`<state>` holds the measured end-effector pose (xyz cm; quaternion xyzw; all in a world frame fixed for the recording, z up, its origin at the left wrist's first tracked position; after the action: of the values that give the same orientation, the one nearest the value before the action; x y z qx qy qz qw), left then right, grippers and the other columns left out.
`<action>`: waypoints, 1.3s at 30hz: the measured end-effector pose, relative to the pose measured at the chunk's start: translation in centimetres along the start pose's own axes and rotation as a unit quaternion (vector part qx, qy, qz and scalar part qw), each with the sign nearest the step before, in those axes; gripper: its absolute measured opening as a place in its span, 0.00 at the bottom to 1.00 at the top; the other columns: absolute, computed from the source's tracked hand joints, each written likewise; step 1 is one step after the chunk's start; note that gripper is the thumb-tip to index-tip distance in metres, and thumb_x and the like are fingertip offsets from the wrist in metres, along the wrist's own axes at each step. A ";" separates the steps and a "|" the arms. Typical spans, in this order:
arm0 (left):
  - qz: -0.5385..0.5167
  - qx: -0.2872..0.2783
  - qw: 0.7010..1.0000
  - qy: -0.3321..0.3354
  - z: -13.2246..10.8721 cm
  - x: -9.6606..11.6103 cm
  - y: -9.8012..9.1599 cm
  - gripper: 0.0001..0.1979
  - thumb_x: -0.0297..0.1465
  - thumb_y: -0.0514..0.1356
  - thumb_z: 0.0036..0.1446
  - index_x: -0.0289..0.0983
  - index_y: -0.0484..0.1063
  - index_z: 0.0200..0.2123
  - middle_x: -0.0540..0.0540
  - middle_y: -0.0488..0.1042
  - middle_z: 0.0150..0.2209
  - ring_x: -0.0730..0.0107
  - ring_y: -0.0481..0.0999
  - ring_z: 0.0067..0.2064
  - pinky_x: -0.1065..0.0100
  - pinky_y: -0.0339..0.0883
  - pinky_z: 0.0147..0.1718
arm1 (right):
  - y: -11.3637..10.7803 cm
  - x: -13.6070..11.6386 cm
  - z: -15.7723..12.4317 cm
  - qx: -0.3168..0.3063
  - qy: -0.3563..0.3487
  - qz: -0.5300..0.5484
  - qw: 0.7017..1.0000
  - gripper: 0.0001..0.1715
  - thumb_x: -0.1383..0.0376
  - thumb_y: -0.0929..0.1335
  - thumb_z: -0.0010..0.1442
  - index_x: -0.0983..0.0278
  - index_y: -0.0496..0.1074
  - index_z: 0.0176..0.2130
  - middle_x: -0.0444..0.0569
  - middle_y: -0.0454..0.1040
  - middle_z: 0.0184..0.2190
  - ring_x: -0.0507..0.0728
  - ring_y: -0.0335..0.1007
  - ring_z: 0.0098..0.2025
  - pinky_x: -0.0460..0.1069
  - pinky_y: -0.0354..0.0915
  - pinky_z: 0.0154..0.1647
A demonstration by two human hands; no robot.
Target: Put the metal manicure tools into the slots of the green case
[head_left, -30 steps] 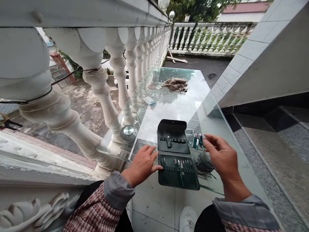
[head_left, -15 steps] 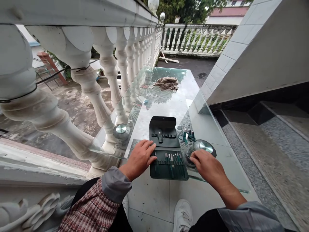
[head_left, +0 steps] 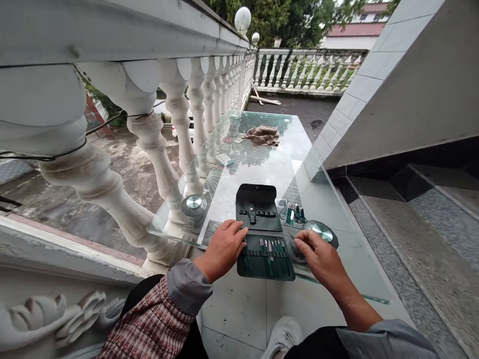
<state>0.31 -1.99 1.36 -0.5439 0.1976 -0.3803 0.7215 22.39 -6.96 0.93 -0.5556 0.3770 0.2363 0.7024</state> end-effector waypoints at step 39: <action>-0.013 -0.022 0.999 0.033 -0.2 1.4 0.5 0.30 0.49 0.66 0.42 0.33 0.71 0.42 0.36 0.66 0.51 0.49 0.64 0.54 0.54 0.60 0.53 | 6.1 -2.8 2.7 -0.068 0.106 0.263 0.957 0.19 0.53 0.70 0.44 0.65 0.68 0.29 0.44 0.70 0.23 0.48 0.61 0.19 0.43 0.57 0.15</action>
<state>1.24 -3.14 0.96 -0.5498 0.2223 -0.4029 0.6971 16.82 -2.52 -0.30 -0.5055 0.5651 0.3776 0.5317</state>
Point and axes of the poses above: each hand's wrist, its own z-axis towards the middle knuckle, its own y-axis out of the palm, x = y × z, the point moved 5 cm from there along z, towards the middle knuckle
